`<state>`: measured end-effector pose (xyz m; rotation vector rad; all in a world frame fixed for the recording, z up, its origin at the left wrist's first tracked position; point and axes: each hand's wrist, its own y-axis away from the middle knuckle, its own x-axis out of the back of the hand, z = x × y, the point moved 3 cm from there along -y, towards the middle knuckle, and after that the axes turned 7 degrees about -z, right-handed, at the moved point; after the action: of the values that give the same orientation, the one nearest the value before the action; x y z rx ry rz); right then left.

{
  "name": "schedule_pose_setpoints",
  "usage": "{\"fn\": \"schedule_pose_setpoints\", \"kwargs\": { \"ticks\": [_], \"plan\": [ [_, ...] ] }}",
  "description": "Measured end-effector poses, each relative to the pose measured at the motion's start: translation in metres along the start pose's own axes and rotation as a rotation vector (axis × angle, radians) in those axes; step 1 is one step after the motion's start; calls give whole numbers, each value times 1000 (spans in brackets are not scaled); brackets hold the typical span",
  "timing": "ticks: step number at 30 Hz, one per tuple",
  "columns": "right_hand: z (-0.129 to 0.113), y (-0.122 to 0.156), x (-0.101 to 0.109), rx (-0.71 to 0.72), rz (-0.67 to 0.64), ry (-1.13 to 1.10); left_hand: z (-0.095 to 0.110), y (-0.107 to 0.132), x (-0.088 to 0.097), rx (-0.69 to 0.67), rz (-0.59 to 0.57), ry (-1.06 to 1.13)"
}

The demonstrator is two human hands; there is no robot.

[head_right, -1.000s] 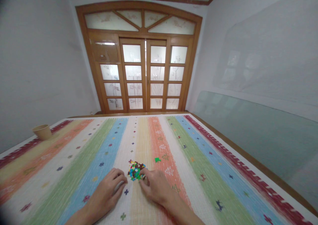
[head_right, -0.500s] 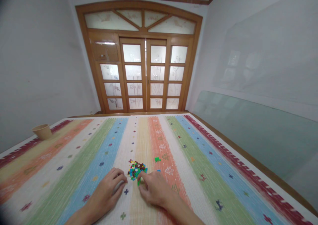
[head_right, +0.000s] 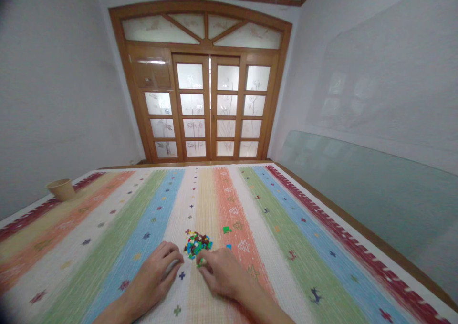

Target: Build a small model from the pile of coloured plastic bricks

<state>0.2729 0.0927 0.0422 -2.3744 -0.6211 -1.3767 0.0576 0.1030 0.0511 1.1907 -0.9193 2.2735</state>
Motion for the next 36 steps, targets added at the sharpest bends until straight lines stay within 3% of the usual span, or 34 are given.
{"fn": "schedule_pose_setpoints", "kwargs": {
  "ticks": [36],
  "plan": [
    [4, -2, -8, 90, -9, -12, 3, 0, 3, -10, 28, 11]
  ]
}}
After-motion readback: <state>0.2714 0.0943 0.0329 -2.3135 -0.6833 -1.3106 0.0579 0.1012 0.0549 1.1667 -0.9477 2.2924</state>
